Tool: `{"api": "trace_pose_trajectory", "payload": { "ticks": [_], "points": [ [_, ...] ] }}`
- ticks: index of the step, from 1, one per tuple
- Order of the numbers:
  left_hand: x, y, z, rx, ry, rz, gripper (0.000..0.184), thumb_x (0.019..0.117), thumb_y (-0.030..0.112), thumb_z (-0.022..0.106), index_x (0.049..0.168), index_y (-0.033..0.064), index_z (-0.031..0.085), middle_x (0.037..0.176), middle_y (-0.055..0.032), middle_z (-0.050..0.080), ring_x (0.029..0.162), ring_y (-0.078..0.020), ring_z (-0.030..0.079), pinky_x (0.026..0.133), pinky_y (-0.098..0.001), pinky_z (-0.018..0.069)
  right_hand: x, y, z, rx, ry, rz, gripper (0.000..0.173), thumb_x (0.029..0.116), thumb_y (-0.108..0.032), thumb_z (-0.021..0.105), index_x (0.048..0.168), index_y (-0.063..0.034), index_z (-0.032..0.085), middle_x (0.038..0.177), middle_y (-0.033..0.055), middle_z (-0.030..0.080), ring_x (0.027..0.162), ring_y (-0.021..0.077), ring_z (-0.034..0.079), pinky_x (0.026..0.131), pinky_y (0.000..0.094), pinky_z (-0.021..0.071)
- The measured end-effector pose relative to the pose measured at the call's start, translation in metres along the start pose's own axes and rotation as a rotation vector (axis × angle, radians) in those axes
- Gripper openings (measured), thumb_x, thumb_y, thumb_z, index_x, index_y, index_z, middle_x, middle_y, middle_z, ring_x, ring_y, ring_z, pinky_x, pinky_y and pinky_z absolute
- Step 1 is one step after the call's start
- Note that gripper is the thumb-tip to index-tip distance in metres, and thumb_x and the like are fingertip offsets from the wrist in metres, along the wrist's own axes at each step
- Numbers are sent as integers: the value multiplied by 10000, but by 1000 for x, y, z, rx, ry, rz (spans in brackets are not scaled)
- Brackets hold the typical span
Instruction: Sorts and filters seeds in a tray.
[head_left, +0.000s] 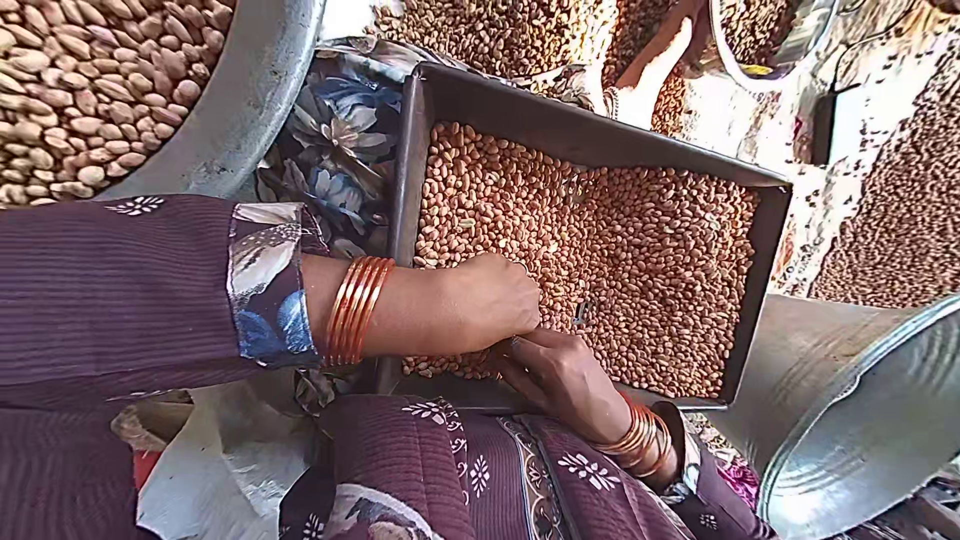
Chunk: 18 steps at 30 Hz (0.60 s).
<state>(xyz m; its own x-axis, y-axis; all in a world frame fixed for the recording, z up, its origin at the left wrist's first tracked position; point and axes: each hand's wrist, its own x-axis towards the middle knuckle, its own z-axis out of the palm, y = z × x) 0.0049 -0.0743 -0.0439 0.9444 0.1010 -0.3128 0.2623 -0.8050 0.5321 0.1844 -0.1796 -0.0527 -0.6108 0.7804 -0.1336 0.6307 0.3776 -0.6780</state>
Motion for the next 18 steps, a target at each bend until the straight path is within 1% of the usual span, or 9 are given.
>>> {"api": "trace_pose_trajectory", "payload": {
  "ticks": [1, 2, 4, 7, 9, 12, 14, 16, 18],
  "points": [
    [1, -1, -1, -15, -27, -10, 126, 923, -14, 628, 860, 71, 697, 869, -98, 617, 793, -265, 647, 580, -394, 485, 1, -2, 4, -67, 9, -12, 208, 996, -187, 590, 926, -82, 755, 734, 59, 693, 652, 176, 676, 586, 298, 539],
    [2, -2, -4, -29, -73, -19, 124, 925, -26, 615, 871, 64, 683, 900, -107, 615, 818, -274, 644, 597, -405, 488, 2, -3, 8, -122, 14, -20, 210, 1002, -181, 584, 913, -80, 745, 711, 58, 677, 638, 189, 672, 560, 311, 530],
    [3, -3, -5, -36, -84, -19, 116, 927, -20, 619, 870, 60, 679, 906, -104, 615, 818, -272, 641, 599, -407, 491, 4, -4, 12, -190, -1, -35, 209, 1008, -171, 573, 926, -84, 745, 705, 54, 670, 638, 203, 676, 539, 323, 523],
    [3, -3, -2, -16, -42, -9, 129, 929, -18, 619, 837, 58, 667, 868, -99, 611, 796, -266, 644, 584, -400, 488, 6, -6, 13, -227, -37, -47, 209, 1019, -172, 564, 960, -101, 752, 725, 47, 684, 657, 207, 685, 549, 331, 529],
    [3, -3, 1, -2, -18, 2, 140, 923, -22, 617, 815, 59, 654, 839, -93, 599, 774, -258, 636, 571, -393, 480, 6, -7, 13, -242, -32, -68, 206, 1022, -177, 562, 953, -109, 743, 717, 44, 679, 647, 207, 676, 546, 332, 521],
    [3, -2, 2, 1, -29, 4, 125, 910, -32, 619, 829, 55, 657, 849, -97, 600, 765, -257, 639, 561, -390, 477, 6, -8, 15, -243, -17, -93, 183, 1012, -172, 574, 942, -119, 735, 713, 42, 677, 644, 207, 675, 543, 337, 517],
    [3, -3, 2, -20, -30, 6, 108, 924, 3, 635, 848, 69, 675, 853, -89, 610, 777, -253, 640, 577, -390, 480, 6, -9, 17, -243, -13, -103, 180, 1013, -159, 575, 937, -118, 732, 722, 44, 679, 652, 209, 678, 546, 337, 522],
    [2, -6, 6, -33, 34, 22, 114, 928, 55, 662, 824, 94, 690, 803, -64, 618, 742, -234, 644, 563, -382, 479, 7, -9, 18, -235, -22, -112, 176, 1011, -140, 573, 949, -111, 735, 748, 51, 695, 668, 214, 687, 559, 338, 533],
    [3, -7, 7, -50, 43, 24, 135, 934, 78, 666, 801, 97, 684, 804, -61, 621, 740, -234, 647, 571, -386, 490, 7, -8, 18, -223, -39, -120, 167, 1002, -128, 573, 963, -105, 734, 772, 56, 705, 688, 216, 698, 576, 339, 547]
  ]
}}
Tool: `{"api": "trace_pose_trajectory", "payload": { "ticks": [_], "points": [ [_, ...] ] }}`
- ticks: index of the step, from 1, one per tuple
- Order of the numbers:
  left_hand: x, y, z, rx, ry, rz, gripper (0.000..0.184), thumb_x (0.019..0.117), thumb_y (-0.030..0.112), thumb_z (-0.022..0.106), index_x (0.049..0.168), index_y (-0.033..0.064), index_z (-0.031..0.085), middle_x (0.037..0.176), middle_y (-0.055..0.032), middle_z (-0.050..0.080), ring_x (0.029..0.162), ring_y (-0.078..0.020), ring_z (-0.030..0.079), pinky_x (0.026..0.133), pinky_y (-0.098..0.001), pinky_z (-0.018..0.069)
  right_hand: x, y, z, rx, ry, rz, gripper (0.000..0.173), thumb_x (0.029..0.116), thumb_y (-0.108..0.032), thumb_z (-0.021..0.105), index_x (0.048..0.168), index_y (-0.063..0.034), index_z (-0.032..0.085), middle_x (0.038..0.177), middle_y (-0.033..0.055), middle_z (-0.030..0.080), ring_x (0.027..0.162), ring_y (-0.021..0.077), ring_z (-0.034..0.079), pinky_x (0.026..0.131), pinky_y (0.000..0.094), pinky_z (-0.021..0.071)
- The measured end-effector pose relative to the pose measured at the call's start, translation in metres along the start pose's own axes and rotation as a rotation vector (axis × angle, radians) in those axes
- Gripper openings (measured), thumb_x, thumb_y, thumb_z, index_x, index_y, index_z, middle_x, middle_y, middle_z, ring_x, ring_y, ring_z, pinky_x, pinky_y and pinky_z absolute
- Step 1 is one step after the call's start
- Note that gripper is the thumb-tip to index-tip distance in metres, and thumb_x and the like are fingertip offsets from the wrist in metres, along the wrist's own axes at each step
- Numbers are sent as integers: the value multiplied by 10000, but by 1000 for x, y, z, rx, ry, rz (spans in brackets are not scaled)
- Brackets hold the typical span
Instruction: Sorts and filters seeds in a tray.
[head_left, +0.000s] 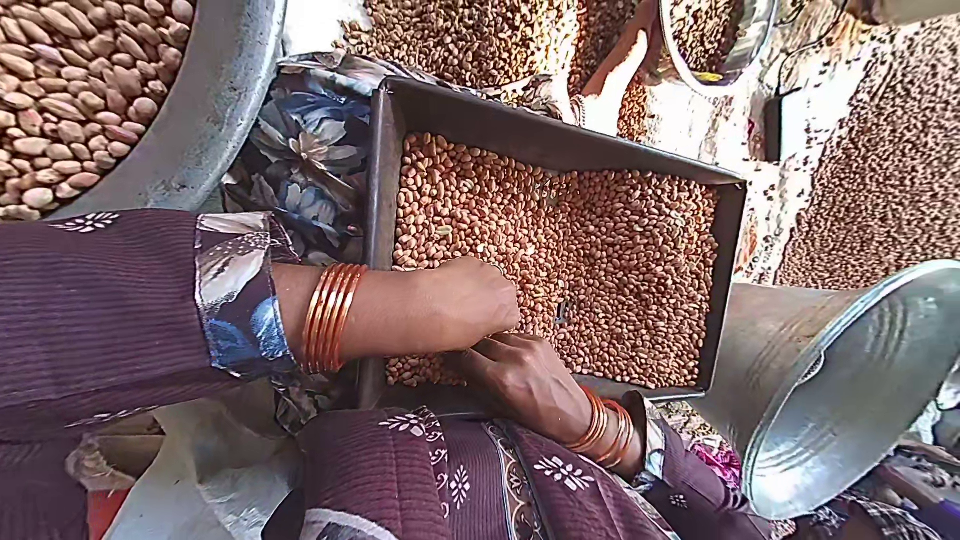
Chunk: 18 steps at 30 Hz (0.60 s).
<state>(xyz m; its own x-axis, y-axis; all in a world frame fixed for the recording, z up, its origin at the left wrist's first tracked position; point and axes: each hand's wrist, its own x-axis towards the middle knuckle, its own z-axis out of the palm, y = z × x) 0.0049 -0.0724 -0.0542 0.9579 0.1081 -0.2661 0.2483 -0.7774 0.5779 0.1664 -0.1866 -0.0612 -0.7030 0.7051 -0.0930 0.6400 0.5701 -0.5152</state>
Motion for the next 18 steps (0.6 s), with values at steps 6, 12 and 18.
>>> {"api": "trace_pose_trajectory", "payload": {
  "ticks": [6, 12, 18],
  "points": [
    [3, 0, -5, -4, -92, -29, 87, 904, 5, 662, 869, 83, 679, 903, -82, 633, 798, -257, 655, 598, -406, 517, 2, -2, -1, 43, -49, -14, 188, 1032, -159, 551, 990, -108, 727, 787, 52, 708, 695, 212, 700, 575, 345, 546],
    [3, 1, 5, 39, -11, -1, 128, 867, -17, 675, 795, 86, 657, 830, -80, 615, 741, -246, 644, 548, -384, 481, 1, 2, -10, 175, -86, -39, 182, 1029, -142, 551, 955, -71, 702, 770, 71, 688, 704, 213, 697, 602, 338, 554],
    [4, 2, 3, -35, -44, -42, 137, 929, 75, 671, 792, 86, 670, 845, -80, 630, 781, -259, 658, 604, -410, 513, -21, 46, -77, 323, -109, 194, 136, 888, -121, 571, 946, -36, 661, 831, 70, 655, 718, 124, 627, 649, 264, 528]
  ]
}}
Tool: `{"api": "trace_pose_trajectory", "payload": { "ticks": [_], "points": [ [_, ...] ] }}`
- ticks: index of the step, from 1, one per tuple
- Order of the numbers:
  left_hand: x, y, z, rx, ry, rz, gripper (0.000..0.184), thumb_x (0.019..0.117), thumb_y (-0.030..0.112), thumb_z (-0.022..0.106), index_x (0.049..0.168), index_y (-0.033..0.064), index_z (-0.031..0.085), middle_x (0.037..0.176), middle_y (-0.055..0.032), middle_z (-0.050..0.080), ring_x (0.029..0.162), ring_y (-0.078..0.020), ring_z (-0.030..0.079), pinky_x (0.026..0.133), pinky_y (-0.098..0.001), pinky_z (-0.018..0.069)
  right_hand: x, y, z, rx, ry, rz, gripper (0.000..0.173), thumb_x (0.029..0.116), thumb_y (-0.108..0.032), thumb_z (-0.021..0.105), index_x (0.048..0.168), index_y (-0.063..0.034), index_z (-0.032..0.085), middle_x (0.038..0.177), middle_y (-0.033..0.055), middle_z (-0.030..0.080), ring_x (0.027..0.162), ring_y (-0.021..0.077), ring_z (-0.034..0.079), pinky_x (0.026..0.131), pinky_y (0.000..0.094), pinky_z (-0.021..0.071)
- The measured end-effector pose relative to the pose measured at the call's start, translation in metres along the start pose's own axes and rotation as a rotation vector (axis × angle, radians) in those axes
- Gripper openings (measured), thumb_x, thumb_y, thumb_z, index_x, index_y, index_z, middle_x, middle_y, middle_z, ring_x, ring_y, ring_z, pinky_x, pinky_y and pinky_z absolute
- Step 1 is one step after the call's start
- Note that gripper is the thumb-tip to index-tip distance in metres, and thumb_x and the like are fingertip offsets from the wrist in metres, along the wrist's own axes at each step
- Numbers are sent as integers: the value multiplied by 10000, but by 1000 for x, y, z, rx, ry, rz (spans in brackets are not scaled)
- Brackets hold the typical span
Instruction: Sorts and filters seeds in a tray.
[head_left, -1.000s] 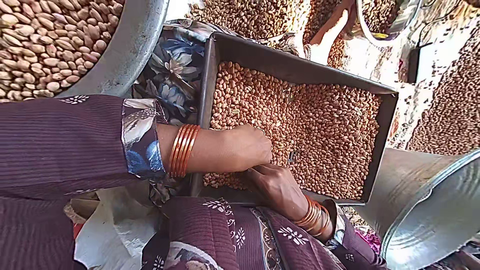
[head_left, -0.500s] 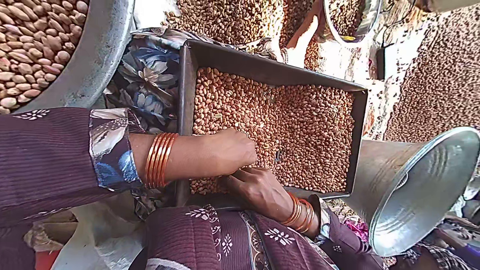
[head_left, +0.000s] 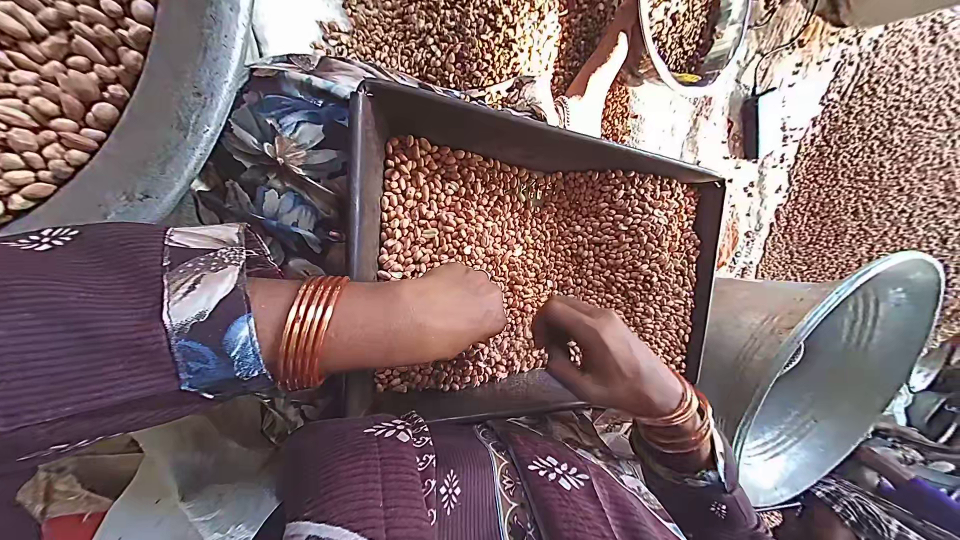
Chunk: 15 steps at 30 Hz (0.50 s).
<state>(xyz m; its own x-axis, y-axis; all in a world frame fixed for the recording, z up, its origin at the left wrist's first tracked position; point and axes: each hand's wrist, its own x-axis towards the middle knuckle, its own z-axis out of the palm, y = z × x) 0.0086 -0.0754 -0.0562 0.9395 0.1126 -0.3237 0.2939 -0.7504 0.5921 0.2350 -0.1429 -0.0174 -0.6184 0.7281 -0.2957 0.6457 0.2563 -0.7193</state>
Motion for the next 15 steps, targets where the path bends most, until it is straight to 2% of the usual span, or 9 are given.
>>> {"api": "trace_pose_trajectory", "payload": {
  "ticks": [3, 5, 7, 9, 10, 12, 14, 15],
  "points": [
    [4, -10, -15, -119, 31, -26, 199, 957, 243, 631, 820, 101, 655, 832, -52, 620, 753, -217, 639, 606, -404, 507, -14, 31, -19, -214, 131, 193, 159, 930, -140, 602, 996, -66, 725, 934, 63, 682, 748, 113, 674, 670, 289, 599],
    [8, -14, -31, -315, 118, -63, 220, 967, 329, 612, 877, 133, 653, 801, 5, 555, 678, -121, 562, 575, -320, 463, -17, 44, -17, -288, 161, 242, 124, 960, -141, 658, 1002, -60, 742, 945, 88, 695, 778, 164, 694, 711, 330, 607],
    [8, -13, -45, -669, 249, -84, 201, 1005, 277, 598, 876, 130, 645, 763, 37, 534, 648, -48, 504, 571, -235, 410, -16, 49, -8, -344, 162, 234, 93, 947, -88, 674, 977, -29, 740, 920, 132, 696, 797, 251, 704, 726, 402, 600],
    [9, -10, -50, -1093, 362, -110, 254, 1046, 192, 479, 820, 133, 578, 695, 45, 507, 607, -29, 472, 545, -198, 347, -15, 49, -1, -413, 155, 224, 74, 944, -62, 668, 971, -20, 723, 918, 146, 690, 815, 290, 707, 740, 429, 603],
    [10, -10, -50, -1280, 407, -129, 282, 1053, 176, 407, 825, 134, 567, 715, 39, 530, 627, -25, 507, 558, -173, 384, -14, 48, 1, -441, 151, 232, 73, 940, -53, 669, 971, -17, 724, 915, 149, 690, 819, 298, 709, 739, 429, 604],
    [11, -10, -48, -1610, 461, -209, 313, 1067, 174, 325, 935, 130, 606, 830, 15, 615, 753, -62, 618, 670, -201, 514, -13, 43, 4, -492, 131, 264, 61, 942, -34, 662, 962, 3, 706, 898, 168, 674, 809, 327, 706, 703, 444, 604],
    [14, -10, -46, -1836, 474, -326, 368, 1066, 169, 304, 1041, 96, 664, 929, -35, 676, 854, -132, 679, 768, -281, 567, -11, 39, 11, -551, 130, 263, 37, 930, -5, 660, 945, 13, 689, 876, 177, 664, 794, 341, 703, 661, 443, 601],
    [16, -10, -46, -1897, 464, -392, 380, 1074, 174, 300, 1054, 86, 669, 939, -47, 683, 870, -149, 687, 797, -302, 572, -10, 37, 14, -587, 129, 257, 33, 921, 15, 657, 942, 14, 683, 871, 181, 659, 788, 345, 704, 637, 435, 599]
  ]
}}
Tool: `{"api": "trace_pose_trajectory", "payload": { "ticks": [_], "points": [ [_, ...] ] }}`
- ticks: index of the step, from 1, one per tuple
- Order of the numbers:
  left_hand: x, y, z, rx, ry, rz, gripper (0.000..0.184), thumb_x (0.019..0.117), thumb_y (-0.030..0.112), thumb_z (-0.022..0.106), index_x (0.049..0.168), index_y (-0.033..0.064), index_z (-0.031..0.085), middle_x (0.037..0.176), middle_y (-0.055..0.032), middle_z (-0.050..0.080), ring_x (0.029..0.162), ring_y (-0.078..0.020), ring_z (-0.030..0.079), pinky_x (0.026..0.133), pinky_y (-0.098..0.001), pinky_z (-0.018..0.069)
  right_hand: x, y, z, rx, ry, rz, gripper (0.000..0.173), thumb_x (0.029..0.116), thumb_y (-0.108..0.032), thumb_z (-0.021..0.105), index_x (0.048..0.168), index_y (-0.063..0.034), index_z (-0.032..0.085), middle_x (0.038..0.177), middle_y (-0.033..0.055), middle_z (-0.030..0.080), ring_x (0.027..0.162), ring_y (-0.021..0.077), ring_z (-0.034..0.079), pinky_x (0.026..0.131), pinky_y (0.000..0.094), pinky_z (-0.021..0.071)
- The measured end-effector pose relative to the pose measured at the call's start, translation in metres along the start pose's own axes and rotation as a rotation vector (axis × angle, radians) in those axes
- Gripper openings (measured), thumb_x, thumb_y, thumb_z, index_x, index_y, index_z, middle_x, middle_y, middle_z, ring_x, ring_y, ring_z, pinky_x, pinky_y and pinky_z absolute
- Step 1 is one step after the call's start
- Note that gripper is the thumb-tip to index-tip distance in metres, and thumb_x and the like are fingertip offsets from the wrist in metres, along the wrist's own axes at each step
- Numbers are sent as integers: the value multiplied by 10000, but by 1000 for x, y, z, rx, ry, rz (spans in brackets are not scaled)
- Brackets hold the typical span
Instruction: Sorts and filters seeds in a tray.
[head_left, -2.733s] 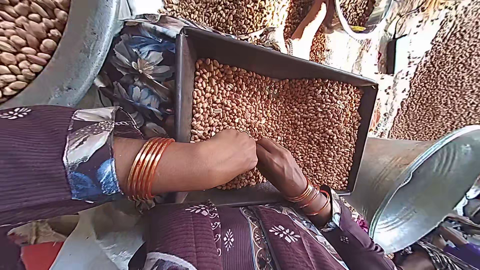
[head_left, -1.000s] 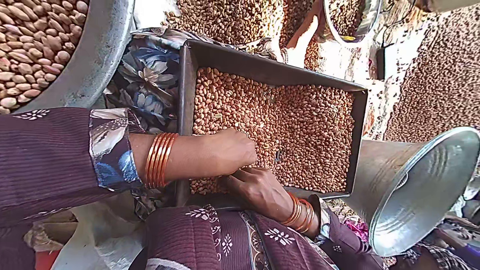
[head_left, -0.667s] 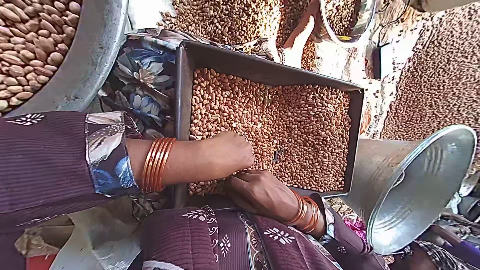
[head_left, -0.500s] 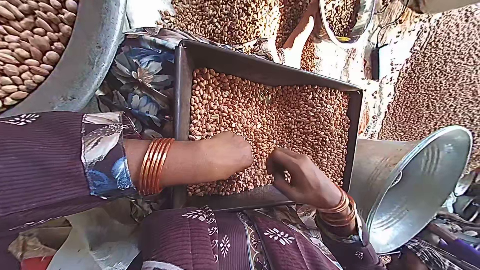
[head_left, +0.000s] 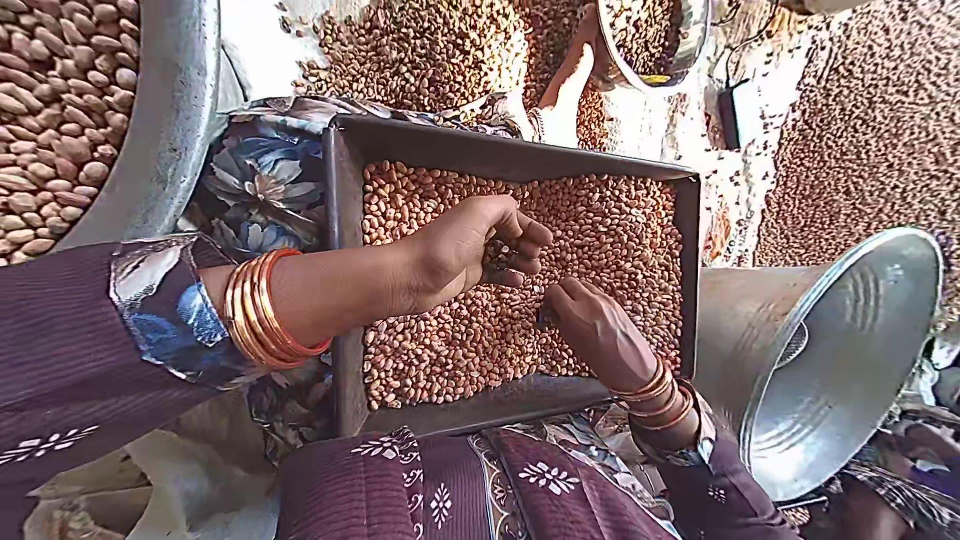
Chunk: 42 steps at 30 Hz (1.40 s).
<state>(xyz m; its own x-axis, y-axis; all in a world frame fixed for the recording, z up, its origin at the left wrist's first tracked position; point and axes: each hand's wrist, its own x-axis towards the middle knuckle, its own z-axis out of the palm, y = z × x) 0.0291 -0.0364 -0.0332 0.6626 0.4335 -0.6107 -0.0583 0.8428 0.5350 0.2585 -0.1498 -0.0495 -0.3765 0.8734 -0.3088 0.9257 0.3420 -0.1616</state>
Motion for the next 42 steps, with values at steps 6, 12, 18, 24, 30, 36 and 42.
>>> {"api": "trace_pose_trajectory", "payload": {
  "ticks": [6, 12, 18, 24, 30, 36, 42],
  "points": [
    [6, -8, 3, -35, 133, -144, 324, 1102, 189, 403, 1039, 46, 687, 882, -57, 701, 852, -158, 713, 819, -302, 588, 7, 1, -7, 36, -127, 28, 55, 915, -13, 673, 967, 3, 685, 907, 179, 657, 809, 346, 694, 665, 458, 588],
    [8, -13, 2, -27, 157, -117, 324, 1106, 193, 403, 1134, 42, 688, 1001, -58, 706, 974, -170, 706, 917, -339, 573, 27, -10, -42, 254, 169, -97, 78, 922, -72, 665, 983, -60, 712, 903, 83, 668, 759, 184, 678, 666, 322, 583],
    [1, -4, 8, -43, 189, -128, 347, 1119, 301, 390, 953, 118, 634, 773, 17, 625, 649, -71, 631, 600, -204, 547, 36, 5, -75, 121, 333, 66, 229, 1060, -133, 537, 1207, -67, 700, 1039, 141, 692, 793, 249, 698, 636, 395, 562],
    [-1, 15, -4, -14, 78, 14, 394, 1121, 360, 346, 829, 186, 545, 571, 95, 365, 417, 10, 301, 387, -125, 276, 58, 1, -25, 59, -146, 314, 342, 1068, -282, 542, 1253, 5, 525, 1064, 220, 620, 721, 372, 684, 606, 507, 565],
    [-4, 29, -9, -54, 93, 110, 349, 1098, 209, 358, 1106, 109, 693, 613, 79, 470, 429, 22, 398, 380, -100, 326, 56, -2, -46, 448, 124, -32, 340, 1050, -107, 482, 1378, -82, 566, 1193, 100, 639, 712, 152, 662, 606, 350, 582],
    [-7, 37, -5, -121, 126, 117, 347, 1071, 133, 362, 1170, 73, 689, 759, 13, 665, 564, 0, 603, 488, -104, 481, 33, 0, -36, 122, -356, 348, 325, 1079, -307, 523, 1116, 6, 606, 920, 202, 652, 832, 391, 691, 698, 542, 554],
    [-3, 31, -9, -19, 110, 89, 388, 1114, 256, 332, 1081, 132, 699, 711, 64, 569, 475, 9, 426, 433, -109, 356, 30, -2, -35, 577, -21, -227, 171, 996, -136, 613, 1129, -82, 704, 992, 61, 689, 740, 123, 673, 662, 287, 594]
  ]
}}
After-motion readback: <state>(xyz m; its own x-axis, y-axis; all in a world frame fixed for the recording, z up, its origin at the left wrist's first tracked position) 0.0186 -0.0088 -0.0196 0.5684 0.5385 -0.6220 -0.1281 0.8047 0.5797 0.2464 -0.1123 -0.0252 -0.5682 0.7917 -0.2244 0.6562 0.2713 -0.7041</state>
